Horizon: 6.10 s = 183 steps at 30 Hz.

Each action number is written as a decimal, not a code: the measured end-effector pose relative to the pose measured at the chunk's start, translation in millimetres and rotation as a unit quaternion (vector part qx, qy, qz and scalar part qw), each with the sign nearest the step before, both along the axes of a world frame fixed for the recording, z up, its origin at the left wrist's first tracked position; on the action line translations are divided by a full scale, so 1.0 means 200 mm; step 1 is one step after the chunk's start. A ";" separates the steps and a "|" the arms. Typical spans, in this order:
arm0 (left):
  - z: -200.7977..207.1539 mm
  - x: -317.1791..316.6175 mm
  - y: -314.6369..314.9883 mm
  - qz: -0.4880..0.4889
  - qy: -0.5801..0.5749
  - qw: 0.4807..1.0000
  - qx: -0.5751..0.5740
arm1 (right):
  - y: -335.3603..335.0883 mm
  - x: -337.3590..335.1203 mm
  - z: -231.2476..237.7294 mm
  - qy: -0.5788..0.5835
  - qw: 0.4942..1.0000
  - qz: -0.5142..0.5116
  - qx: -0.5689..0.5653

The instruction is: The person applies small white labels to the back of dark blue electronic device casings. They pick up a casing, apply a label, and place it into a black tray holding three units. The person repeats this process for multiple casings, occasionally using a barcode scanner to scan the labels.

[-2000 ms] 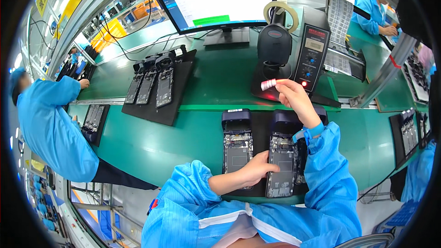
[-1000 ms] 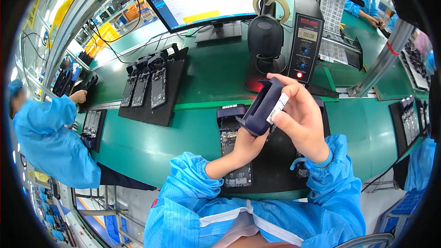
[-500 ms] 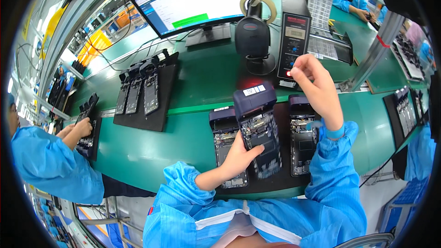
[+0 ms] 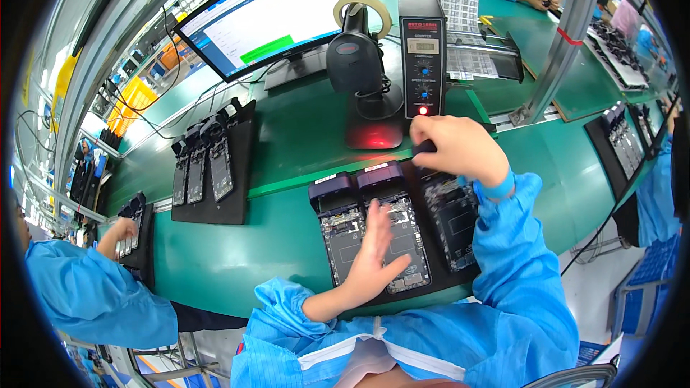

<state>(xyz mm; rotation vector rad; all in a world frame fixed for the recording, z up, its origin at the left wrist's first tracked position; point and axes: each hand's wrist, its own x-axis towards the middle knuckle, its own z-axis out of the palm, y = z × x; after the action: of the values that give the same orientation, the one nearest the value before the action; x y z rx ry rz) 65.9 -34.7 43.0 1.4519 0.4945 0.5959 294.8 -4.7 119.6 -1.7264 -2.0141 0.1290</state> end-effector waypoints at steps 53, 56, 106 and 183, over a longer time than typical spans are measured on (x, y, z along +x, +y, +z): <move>0.25 0.02 0.47 0.203 -0.250 0.885 -0.337 | 0.29 -0.15 -0.20 0.658 0.729 -0.106 0.158; 0.29 0.00 0.41 0.190 -0.247 0.882 -0.353 | 0.33 -0.19 -0.28 0.636 0.770 -0.062 0.002; 0.25 0.05 0.27 0.026 -0.033 0.980 0.197 | -0.30 -0.37 0.15 0.478 0.803 0.284 0.216; -0.28 -0.48 0.03 0.160 0.382 0.825 0.385 | -0.39 -0.02 -0.47 0.263 0.897 -0.271 -0.231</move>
<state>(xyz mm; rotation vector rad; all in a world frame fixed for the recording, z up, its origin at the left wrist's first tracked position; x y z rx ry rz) -31.1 -28.8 -13.5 2.4280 1.2464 0.4673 291.7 -82.0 25.5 -2.1703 -1.1152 0.8407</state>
